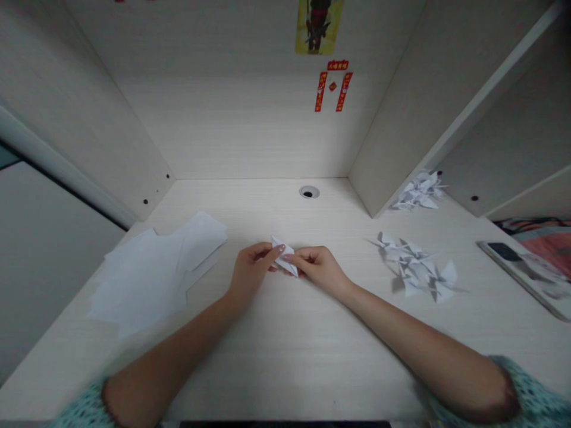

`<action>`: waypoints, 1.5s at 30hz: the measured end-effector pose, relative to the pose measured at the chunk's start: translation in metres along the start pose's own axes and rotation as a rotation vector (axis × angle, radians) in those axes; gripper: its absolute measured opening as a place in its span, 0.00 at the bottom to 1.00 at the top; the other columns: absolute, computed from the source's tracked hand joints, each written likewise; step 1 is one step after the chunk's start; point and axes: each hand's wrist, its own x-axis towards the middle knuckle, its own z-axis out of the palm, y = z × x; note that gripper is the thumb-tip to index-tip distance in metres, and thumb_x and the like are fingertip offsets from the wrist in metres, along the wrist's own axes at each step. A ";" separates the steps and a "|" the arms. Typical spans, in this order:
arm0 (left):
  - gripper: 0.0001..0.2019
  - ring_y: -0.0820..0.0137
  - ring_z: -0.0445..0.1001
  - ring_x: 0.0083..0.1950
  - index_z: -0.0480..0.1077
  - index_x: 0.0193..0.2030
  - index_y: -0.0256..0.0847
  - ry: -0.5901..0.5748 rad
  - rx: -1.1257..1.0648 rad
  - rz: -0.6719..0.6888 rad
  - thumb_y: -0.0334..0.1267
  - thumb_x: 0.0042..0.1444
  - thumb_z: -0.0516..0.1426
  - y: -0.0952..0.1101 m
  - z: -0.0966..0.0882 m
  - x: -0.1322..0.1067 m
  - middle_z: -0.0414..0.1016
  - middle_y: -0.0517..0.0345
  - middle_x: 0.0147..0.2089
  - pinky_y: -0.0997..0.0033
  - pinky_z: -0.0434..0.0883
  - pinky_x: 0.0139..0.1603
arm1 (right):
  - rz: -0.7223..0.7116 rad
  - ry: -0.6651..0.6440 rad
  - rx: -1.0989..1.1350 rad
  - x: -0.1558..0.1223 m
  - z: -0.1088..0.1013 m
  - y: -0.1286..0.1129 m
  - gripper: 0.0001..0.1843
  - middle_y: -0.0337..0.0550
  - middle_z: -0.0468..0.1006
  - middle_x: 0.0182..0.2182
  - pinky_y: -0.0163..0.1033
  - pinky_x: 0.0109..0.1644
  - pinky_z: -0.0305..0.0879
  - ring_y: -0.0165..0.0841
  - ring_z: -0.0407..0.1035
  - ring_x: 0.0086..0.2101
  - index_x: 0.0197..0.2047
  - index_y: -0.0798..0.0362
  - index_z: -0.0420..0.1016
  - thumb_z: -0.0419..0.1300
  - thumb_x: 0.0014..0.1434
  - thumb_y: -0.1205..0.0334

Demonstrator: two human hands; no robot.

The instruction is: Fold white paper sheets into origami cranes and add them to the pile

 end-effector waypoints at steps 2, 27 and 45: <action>0.14 0.73 0.71 0.29 0.78 0.29 0.38 -0.001 0.019 0.007 0.48 0.49 0.61 0.002 0.001 -0.001 0.77 0.58 0.28 0.77 0.69 0.29 | 0.022 -0.009 0.016 0.000 0.000 0.000 0.23 0.33 0.62 0.15 0.33 0.23 0.47 0.23 0.52 0.19 0.19 0.57 0.72 0.61 0.52 0.46; 0.13 0.69 0.75 0.30 0.79 0.29 0.36 -0.110 -0.266 -0.188 0.46 0.45 0.64 0.009 -0.005 -0.001 0.78 0.53 0.28 0.69 0.71 0.36 | 0.038 -0.159 0.137 -0.003 -0.001 -0.009 0.21 0.38 0.74 0.19 0.33 0.26 0.55 0.24 0.60 0.20 0.21 0.57 0.76 0.64 0.48 0.45; 0.17 0.63 0.76 0.37 0.80 0.33 0.34 -0.043 -0.315 -0.208 0.48 0.44 0.64 0.009 -0.011 0.004 0.80 0.45 0.37 0.66 0.73 0.37 | 0.033 -0.156 0.117 -0.002 0.000 -0.005 0.20 0.39 0.76 0.20 0.33 0.26 0.57 0.25 0.62 0.20 0.22 0.56 0.78 0.64 0.49 0.46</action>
